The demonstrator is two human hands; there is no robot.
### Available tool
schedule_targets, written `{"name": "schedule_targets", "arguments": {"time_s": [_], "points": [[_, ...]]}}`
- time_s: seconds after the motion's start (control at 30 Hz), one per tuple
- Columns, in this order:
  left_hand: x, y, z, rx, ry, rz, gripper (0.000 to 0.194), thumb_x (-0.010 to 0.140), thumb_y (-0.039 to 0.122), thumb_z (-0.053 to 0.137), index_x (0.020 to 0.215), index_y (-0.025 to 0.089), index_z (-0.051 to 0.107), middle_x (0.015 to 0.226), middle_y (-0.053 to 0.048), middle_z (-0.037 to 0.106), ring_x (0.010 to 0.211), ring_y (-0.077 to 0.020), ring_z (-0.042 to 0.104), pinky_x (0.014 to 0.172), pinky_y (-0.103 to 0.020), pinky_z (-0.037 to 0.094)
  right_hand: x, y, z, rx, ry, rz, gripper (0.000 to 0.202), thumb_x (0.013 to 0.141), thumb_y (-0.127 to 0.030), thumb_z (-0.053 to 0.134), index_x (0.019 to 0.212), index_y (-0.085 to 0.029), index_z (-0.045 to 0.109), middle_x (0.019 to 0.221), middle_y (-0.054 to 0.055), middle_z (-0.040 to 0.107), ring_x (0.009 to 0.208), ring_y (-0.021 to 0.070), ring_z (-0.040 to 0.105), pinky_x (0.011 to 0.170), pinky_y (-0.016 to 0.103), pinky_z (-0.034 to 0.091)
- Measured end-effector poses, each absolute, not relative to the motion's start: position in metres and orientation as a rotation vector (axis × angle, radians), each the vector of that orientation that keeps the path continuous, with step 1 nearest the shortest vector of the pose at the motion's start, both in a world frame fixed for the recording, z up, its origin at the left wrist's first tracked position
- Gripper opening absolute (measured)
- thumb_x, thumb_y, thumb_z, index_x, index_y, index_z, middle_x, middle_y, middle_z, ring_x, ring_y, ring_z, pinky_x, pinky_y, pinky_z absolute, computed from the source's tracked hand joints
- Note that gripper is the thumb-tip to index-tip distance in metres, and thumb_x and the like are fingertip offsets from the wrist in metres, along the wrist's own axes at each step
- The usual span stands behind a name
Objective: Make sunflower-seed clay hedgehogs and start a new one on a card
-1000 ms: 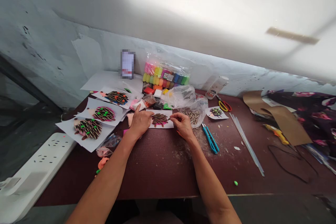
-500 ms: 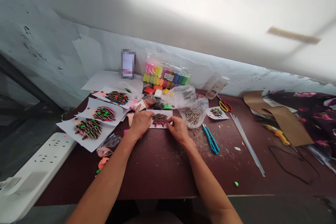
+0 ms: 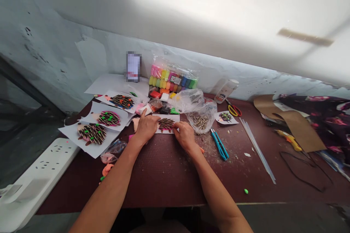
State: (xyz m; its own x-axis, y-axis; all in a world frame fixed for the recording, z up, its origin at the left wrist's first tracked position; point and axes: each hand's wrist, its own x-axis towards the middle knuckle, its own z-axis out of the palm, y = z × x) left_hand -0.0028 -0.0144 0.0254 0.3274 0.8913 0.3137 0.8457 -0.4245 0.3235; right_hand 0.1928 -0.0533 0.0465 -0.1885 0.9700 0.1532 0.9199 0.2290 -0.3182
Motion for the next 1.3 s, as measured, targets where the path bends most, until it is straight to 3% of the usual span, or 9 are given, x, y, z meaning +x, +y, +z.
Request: {"name": "schedule_targets", "arguments": {"time_s": [0.8,1.3], "points": [[-0.003,-0.013,0.025,2.479,1.638,0.675,0.039,0.088,0.016,0.043,0.104,0.02,0.079,0.093,-0.009,0.08,0.091,-0.0244,0.074,0.123,-0.053,0.021,0.183,-0.055,0.054,-1.882,-2.28,0.19,0.016,0.098,-0.022,0.057,0.095,-0.022,0.073,0.095,0.006,0.072,0.093,0.0188,0.06,0.074,0.026,0.036],[-0.004,-0.012,0.022,2.454,1.636,0.678,0.037,0.089,0.017,0.045,0.103,0.02,0.079,0.095,-0.01,0.08,0.093,-0.025,0.074,0.124,-0.055,0.019,0.22,-0.045,0.065,-2.125,-1.981,0.083,0.02,0.095,-0.017,0.053,0.096,-0.018,0.073,0.098,0.008,0.073,0.091,0.0194,0.062,0.076,0.027,0.036]]}}
